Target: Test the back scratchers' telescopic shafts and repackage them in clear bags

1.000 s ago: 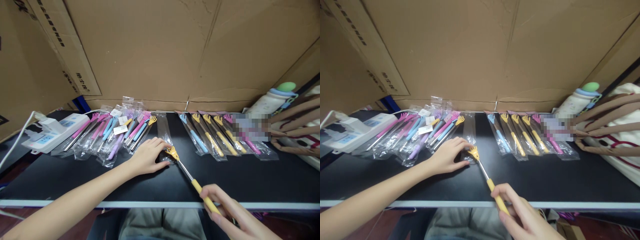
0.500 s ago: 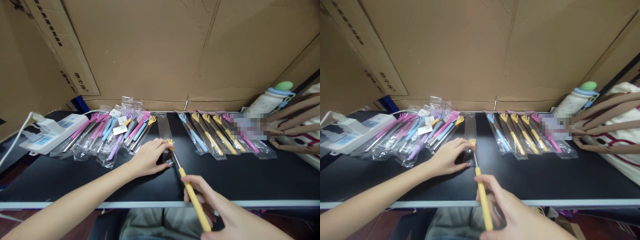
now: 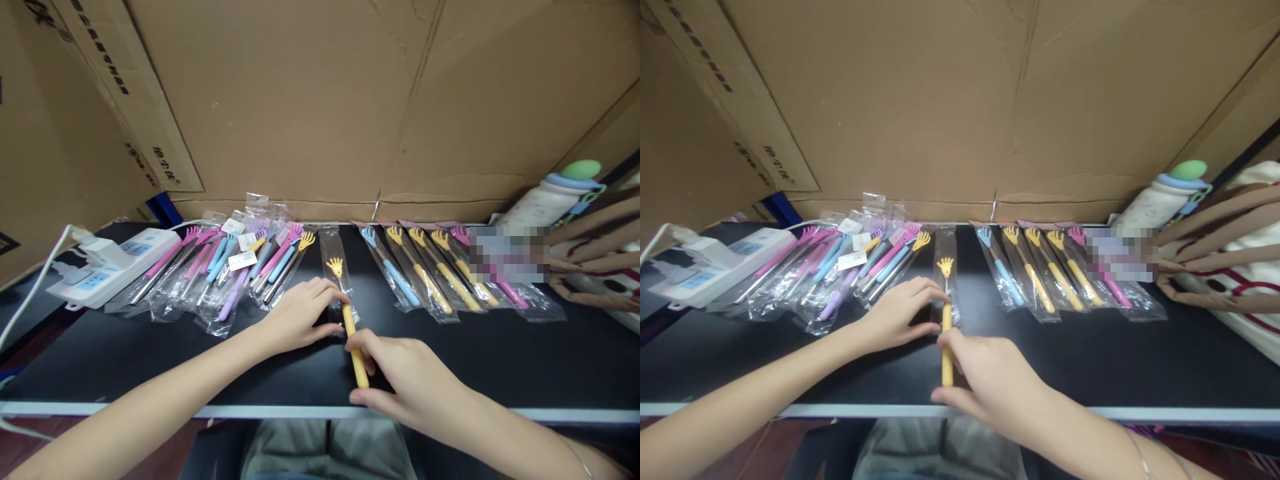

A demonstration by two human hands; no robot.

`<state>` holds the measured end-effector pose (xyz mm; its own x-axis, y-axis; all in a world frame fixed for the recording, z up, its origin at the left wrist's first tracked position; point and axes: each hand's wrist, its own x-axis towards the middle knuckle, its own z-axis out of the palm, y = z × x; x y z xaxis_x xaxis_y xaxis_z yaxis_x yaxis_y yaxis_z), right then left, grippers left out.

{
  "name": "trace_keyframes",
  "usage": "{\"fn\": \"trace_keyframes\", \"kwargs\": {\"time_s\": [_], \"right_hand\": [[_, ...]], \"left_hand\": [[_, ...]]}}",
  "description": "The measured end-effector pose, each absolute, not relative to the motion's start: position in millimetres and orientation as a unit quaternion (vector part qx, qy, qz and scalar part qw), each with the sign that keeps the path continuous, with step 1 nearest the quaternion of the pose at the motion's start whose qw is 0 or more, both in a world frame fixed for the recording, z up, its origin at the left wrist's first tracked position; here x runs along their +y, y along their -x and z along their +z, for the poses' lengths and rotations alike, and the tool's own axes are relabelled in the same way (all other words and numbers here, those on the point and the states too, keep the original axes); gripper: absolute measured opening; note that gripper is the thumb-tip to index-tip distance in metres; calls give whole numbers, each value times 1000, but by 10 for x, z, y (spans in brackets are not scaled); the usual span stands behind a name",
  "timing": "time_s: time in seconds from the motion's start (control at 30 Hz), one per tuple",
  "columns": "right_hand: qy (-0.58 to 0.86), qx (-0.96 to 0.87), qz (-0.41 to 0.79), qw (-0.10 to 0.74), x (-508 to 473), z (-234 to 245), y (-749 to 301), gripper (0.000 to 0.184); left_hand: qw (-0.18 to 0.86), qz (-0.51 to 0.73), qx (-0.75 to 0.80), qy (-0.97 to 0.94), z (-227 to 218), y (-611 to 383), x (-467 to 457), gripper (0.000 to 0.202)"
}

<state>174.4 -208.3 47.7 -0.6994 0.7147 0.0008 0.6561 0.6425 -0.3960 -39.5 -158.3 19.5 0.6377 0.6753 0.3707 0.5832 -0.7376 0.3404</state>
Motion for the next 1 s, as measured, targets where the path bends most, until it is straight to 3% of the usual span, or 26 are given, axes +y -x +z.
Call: {"fn": "trace_keyframes", "kwargs": {"time_s": [0.13, 0.3, 0.53, 1.0], "right_hand": [[354, -924, 98, 106, -1991, 403, -1663, 35], [319, -939, -6, 129, -1835, 253, -1612, 28], [312, -937, -24, 154, -1649, 265, -1606, 23], [412, -881, 162, 165, -1416, 311, -1569, 19]], "left_hand": [[84, 242, 367, -894, 185, 398, -1576, 43], [93, 240, 362, -896, 146, 394, -1558, 38], [102, 242, 357, -897, 172, 382, -1562, 34], [142, 249, 374, -882, 159, 370, -1552, 35]]}}
